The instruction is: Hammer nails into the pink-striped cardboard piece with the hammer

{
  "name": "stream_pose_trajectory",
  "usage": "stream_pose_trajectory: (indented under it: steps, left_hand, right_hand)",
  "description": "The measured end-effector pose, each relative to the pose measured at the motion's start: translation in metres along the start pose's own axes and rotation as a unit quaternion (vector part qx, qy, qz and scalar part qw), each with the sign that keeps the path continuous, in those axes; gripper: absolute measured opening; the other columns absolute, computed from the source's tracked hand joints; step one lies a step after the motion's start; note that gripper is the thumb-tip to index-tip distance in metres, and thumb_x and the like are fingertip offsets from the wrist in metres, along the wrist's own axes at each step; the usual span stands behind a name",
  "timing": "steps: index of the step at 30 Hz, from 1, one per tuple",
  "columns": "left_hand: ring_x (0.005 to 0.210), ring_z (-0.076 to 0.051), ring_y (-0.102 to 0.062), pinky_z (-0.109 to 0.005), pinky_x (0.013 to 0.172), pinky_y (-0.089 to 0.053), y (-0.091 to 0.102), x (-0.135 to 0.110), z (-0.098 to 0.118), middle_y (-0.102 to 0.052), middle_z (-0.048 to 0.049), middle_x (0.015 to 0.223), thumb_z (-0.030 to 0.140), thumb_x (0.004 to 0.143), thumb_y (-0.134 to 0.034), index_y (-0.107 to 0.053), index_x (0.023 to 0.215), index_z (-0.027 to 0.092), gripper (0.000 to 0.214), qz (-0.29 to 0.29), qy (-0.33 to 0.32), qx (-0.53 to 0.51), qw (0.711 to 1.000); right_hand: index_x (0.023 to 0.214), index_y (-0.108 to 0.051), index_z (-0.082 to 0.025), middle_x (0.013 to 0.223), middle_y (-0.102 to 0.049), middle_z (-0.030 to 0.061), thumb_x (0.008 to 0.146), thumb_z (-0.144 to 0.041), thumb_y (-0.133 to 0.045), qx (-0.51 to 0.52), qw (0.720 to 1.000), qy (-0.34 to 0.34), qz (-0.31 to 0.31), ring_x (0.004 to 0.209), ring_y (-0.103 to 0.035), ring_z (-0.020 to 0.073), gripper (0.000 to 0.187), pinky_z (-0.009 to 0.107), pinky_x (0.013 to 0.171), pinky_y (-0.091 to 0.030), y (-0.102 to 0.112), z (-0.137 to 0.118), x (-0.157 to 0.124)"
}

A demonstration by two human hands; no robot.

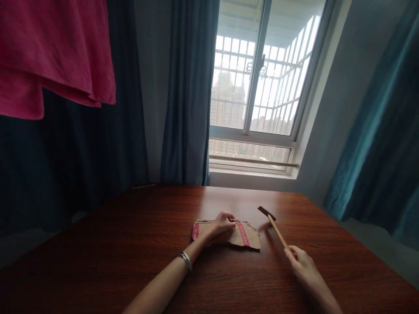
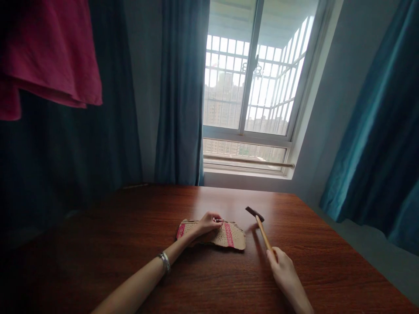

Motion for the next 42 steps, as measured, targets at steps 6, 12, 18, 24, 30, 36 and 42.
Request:
stream_pose_trajectory:
  steps: [6, 12, 18, 24, 30, 36, 42]
  left_hand:
    - [0.06, -0.012, -0.051, -0.019, 0.054, -0.035, 0.0, 0.001, -0.003, -0.063, -0.0015, 0.066, 0.024, 0.063, -0.055, -0.069, 0.076, 0.009, 0.024, -0.006, -0.003, -0.011, 1.0]
    - [0.062, -0.012, -0.052, -0.019, 0.055, -0.035, 0.001, -0.001, 0.0, -0.063, -0.0019, 0.068, 0.025, 0.064, -0.055, -0.069, 0.076, 0.009, 0.024, -0.007, -0.008, -0.024, 1.0]
    - [0.06, -0.012, -0.05, -0.019, 0.053, -0.034, 0.002, -0.002, 0.001, -0.062, -0.0009, 0.064, 0.025, 0.063, -0.056, -0.069, 0.075, 0.009, 0.024, -0.009, 0.002, -0.025, 1.0]
    - [0.059, -0.011, -0.049, -0.019, 0.052, -0.033, -0.002, 0.002, -0.007, -0.06, 0.0003, 0.062, 0.026, 0.064, -0.056, -0.069, 0.073, 0.009, 0.023, -0.017, 0.003, -0.044, 0.999]
    - [0.059, -0.011, -0.05, -0.019, 0.053, -0.034, -0.003, 0.005, -0.011, -0.061, -0.0002, 0.062, 0.026, 0.062, -0.059, -0.069, 0.074, 0.009, 0.023, -0.029, 0.006, -0.069, 0.997]
    - [0.06, -0.012, -0.051, -0.019, 0.054, -0.035, -0.002, 0.004, -0.011, -0.062, -0.0019, 0.064, 0.027, 0.061, -0.062, -0.069, 0.073, 0.008, 0.024, -0.032, 0.023, -0.072, 0.997]
    - [0.061, -0.012, -0.052, -0.019, 0.055, -0.035, 0.0, 0.002, -0.008, -0.061, -0.0016, 0.064, 0.027, 0.062, -0.061, -0.069, 0.073, 0.009, 0.023, -0.03, 0.019, -0.07, 0.997]
  right_hand:
    - [0.082, -0.055, -0.018, 0.066, -0.05, -0.0034, 0.067, -0.051, -0.057, 0.389, 0.904, -0.099, -0.146, 0.032, -0.033, 0.0017, 0.036, 0.016, 0.028, -0.023, -0.008, -0.049, -0.016]
    - [0.07, -0.05, -0.016, 0.061, -0.046, -0.005, 0.069, -0.052, -0.059, 0.426, 0.858, -0.103, -0.269, 0.032, -0.028, -0.0013, 0.037, 0.013, 0.026, -0.02, -0.015, -0.094, -0.041]
    - [0.066, -0.046, -0.018, 0.052, -0.036, -0.0086, 0.07, -0.056, -0.056, 0.418, 0.868, -0.081, -0.254, 0.03, -0.024, -0.001, 0.04, 0.012, 0.025, -0.017, -0.024, -0.107, -0.053]
    - [0.067, -0.047, -0.017, 0.057, -0.041, -0.0065, 0.071, -0.054, -0.056, 0.405, 0.873, -0.079, -0.261, 0.032, -0.027, -0.0009, 0.038, 0.012, 0.026, -0.017, -0.027, -0.106, -0.057]
    - [0.067, -0.047, -0.017, 0.052, -0.035, -0.0082, 0.073, -0.055, -0.054, 0.417, 0.865, -0.085, -0.266, 0.03, -0.023, -0.0006, 0.039, 0.013, 0.025, -0.017, -0.028, -0.104, -0.06]
    - [0.073, -0.049, -0.018, 0.061, -0.042, -0.0061, 0.073, -0.054, -0.054, 0.416, 0.868, -0.068, -0.264, 0.031, -0.027, -0.0007, 0.036, 0.013, 0.025, -0.018, -0.029, -0.105, -0.056]
    - [0.069, -0.048, -0.017, 0.06, -0.042, -0.0059, 0.073, -0.054, -0.054, 0.405, 0.869, -0.063, -0.276, 0.032, -0.027, -0.0006, 0.038, 0.013, 0.025, -0.019, -0.029, -0.112, -0.057]
Point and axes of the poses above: each hand's wrist, its own x-axis towards the middle knuckle, its own y-axis out of the back of the hand, z = x × y, the point moved 7 cm from there along x, towards the middle knuckle
